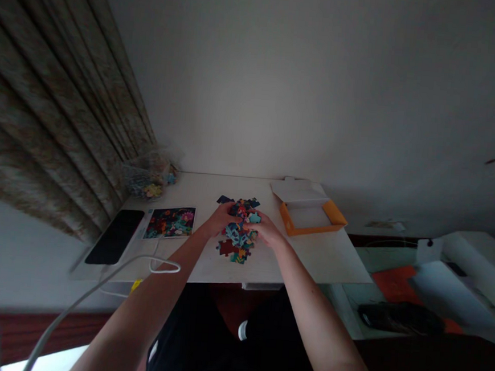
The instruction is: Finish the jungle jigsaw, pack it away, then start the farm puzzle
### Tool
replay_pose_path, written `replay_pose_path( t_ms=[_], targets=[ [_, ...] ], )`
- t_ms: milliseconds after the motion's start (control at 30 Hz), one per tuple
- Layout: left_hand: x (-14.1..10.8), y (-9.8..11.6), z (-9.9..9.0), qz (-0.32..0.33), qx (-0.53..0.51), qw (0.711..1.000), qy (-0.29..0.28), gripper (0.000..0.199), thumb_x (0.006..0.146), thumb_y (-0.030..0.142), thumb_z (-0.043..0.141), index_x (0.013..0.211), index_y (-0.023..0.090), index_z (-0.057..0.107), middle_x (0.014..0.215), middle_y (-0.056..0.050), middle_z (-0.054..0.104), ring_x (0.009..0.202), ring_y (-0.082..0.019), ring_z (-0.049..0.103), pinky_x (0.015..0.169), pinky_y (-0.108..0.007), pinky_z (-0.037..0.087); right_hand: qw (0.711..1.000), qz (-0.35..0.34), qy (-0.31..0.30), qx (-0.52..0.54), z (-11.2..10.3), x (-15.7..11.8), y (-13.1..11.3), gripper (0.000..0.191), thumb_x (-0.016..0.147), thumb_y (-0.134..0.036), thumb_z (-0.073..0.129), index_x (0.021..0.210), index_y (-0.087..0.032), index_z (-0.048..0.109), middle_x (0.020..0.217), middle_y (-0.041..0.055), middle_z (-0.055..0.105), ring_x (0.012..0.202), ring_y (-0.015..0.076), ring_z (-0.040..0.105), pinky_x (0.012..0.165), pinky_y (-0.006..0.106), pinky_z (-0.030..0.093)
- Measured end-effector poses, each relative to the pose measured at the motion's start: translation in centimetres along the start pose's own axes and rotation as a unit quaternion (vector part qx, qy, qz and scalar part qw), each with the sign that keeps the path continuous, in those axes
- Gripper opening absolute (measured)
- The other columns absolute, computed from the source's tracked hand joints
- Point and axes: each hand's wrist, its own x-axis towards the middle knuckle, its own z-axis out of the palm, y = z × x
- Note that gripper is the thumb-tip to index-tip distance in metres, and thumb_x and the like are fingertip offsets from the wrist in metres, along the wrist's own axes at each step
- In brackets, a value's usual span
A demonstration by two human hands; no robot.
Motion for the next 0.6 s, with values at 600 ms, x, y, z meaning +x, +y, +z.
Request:
replay_pose_path(
  t_ms=[600],
  targets=[
    [-0.9,-0.9,2.2,0.006,-0.158,0.984,0.080,0.066,0.049,0.015,0.087,0.114,0.019,0.076,0.108,-0.005,0.078,0.100,-0.025,0.072,0.099,-0.040,0.053,0.997,-0.031,0.063,0.039,-0.1,0.5,1.0,0.071,0.047,-0.028,0.093,0.108,-0.026,0.058,0.081,-0.0050,0.069,0.066,0.0153,0.065,0.061,0.026,0.051]
  ],
)
